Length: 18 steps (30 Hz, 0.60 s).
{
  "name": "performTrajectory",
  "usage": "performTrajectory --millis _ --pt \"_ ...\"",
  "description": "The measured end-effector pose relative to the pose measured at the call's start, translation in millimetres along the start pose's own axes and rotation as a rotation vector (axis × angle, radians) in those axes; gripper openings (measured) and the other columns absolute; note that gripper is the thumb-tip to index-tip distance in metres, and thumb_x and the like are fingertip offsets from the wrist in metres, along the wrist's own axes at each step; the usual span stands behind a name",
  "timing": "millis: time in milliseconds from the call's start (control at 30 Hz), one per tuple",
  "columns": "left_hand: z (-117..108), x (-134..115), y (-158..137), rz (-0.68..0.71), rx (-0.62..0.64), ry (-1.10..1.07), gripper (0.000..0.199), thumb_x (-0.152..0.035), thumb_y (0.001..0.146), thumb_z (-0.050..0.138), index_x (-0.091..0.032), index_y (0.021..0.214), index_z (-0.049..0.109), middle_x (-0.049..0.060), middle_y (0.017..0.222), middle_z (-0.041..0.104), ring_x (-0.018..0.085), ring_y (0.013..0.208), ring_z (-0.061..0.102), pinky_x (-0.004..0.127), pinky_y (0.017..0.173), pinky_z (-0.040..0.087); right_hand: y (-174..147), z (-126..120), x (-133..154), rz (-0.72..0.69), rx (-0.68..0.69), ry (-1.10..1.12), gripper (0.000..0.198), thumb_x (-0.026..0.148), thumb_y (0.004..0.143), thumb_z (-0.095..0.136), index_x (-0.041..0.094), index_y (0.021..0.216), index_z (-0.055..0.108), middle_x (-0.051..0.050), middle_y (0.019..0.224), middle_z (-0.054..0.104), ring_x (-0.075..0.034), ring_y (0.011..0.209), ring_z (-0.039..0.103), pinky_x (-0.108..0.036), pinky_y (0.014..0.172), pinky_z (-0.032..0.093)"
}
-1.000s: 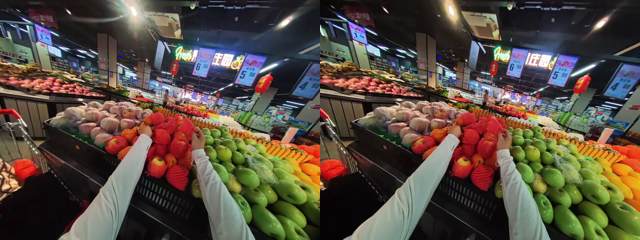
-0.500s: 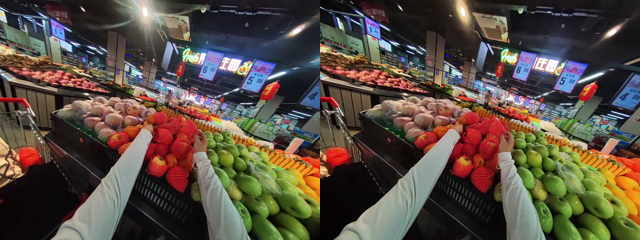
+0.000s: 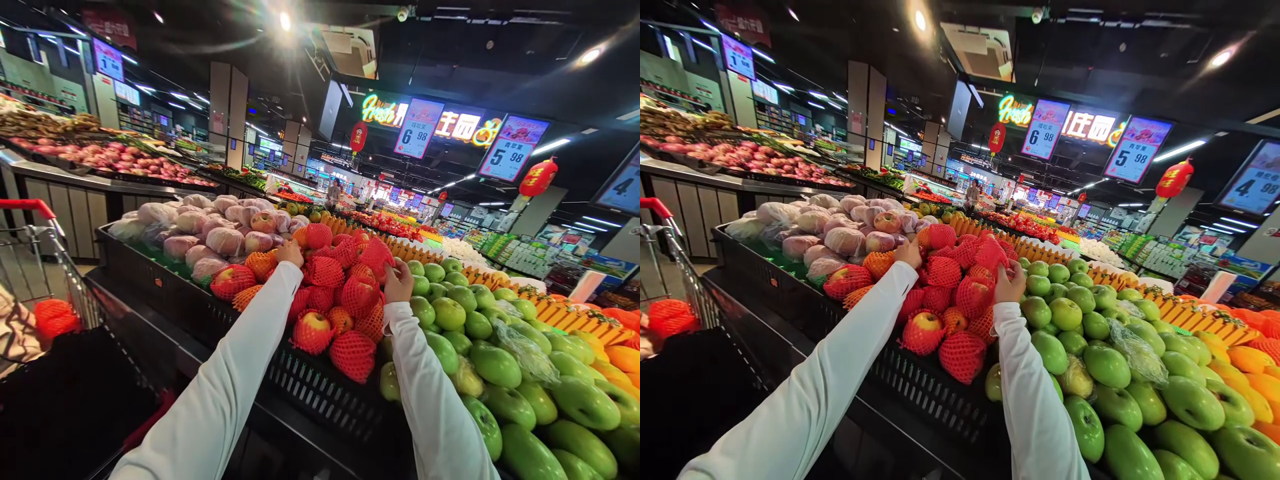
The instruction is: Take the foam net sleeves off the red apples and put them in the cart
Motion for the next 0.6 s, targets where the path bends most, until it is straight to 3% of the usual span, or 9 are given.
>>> performTrajectory --millis 133,267,400,600 --pt "-34.9 -6.6 -13.2 -0.085 -0.248 -0.082 0.069 -0.014 0.083 0.063 -0.004 0.147 0.04 0.03 0.146 0.048 0.04 0.132 0.054 0.047 0.106 0.049 -1.7 -6.8 8.1 -0.035 -0.061 -0.049 0.035 0.041 0.058 0.068 0.019 0.085 0.063 -0.001 0.083 0.065 -0.013 0.067 0.052 -0.027 0.063 0.043" --pt "-58.0 -19.6 -25.6 -0.022 -0.427 -0.195 0.084 -0.025 0.08 0.072 -0.005 0.15 0.031 0.028 0.145 0.052 0.041 0.132 0.054 0.05 0.111 0.047 -2.5 -10.9 16.1 -0.08 -0.095 -0.082 0.025 0.034 0.057 0.06 0.022 0.077 0.055 0.001 0.074 0.059 -0.014 0.068 0.048 -0.027 0.064 0.042" --pt "-54.7 -28.5 -28.5 0.04 -0.377 -0.213 0.085 -0.041 0.076 0.081 -0.01 0.144 0.039 0.024 0.143 0.055 0.04 0.132 0.055 0.048 0.11 0.048 -2.8 -8.8 17.0 -0.071 -0.084 -0.12 0.02 0.033 0.056 0.055 0.023 0.073 0.052 0.003 0.068 0.054 -0.013 0.066 0.044 -0.027 0.064 0.041" --pt "-39.8 -21.2 -21.9 0.004 -0.213 -0.132 0.079 -0.036 0.076 0.083 -0.011 0.141 0.044 0.023 0.135 0.058 0.04 0.127 0.059 0.049 0.11 0.047 -3.1 -7.1 13.8 -0.044 -0.058 -0.147 0.024 0.036 0.054 0.052 0.023 0.074 0.053 0.002 0.07 0.057 -0.014 0.067 0.045 -0.027 0.063 0.04"
Point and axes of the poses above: each hand's wrist, its own y-axis towards the middle knuckle, its own z-axis out of the palm, x = y × z, the point moved 7 cm from there along y, towards the middle knuckle
